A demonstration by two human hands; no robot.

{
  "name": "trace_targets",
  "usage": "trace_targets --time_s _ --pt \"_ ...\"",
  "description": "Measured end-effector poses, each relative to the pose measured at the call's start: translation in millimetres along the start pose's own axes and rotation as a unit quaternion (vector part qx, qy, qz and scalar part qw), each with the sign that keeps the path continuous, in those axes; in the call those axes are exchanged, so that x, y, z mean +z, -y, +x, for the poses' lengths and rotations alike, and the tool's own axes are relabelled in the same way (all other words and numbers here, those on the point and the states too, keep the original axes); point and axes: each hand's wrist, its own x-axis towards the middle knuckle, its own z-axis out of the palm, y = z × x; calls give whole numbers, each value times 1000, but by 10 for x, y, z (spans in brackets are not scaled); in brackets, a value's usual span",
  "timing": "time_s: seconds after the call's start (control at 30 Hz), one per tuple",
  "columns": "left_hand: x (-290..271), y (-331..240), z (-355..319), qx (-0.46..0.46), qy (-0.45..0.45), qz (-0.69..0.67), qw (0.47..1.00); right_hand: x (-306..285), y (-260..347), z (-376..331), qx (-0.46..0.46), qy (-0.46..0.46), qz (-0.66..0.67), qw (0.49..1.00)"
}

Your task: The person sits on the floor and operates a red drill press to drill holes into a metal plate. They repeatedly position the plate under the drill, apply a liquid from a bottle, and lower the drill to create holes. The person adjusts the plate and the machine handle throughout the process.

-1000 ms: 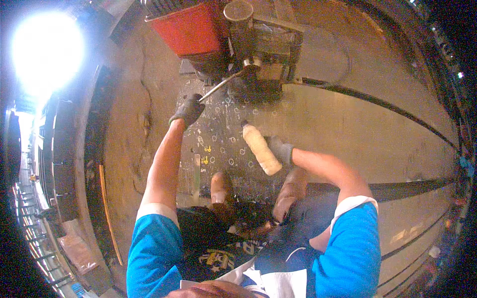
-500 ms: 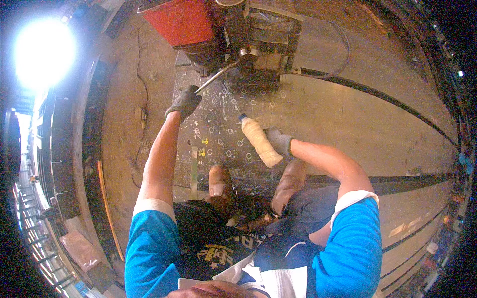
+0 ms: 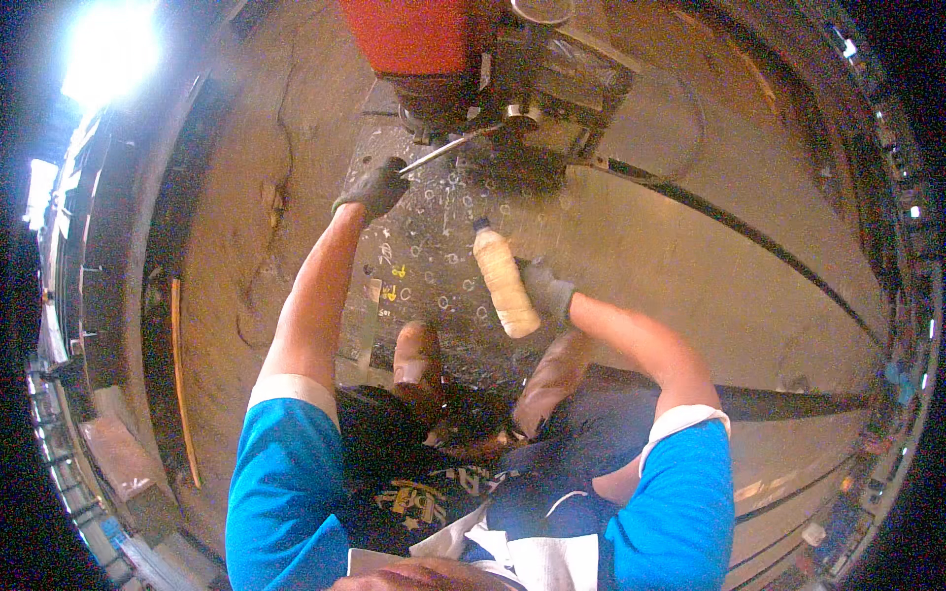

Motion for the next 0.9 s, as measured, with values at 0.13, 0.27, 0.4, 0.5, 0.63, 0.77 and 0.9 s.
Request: trace_targets --time_s 0.13,0.27,0.4,0.5,0.63,0.77,0.9 --pt "22 -22 -24 -8 2 -17 1000 -32 154 -93 36 24 229 972" --pt "-6 0 -14 -1 2 -21 1000 -59 306 -190 32 25 171 984" --pt "-51 -104 -49 -26 29 -22 999 -65 414 -276 54 21 184 981" --pt "-74 -126 -12 -22 24 -8 999 -67 359 -235 94 27 399 912" --pt "-82 -105 -23 -33 32 -8 999 -36 258 -211 87 36 436 895" --pt "-102 -108 -64 -30 31 -14 999 -25 231 -182 108 32 445 888" --pt "-121 -179 -26 -24 24 -10 999 -65 108 -166 107 9 423 900"
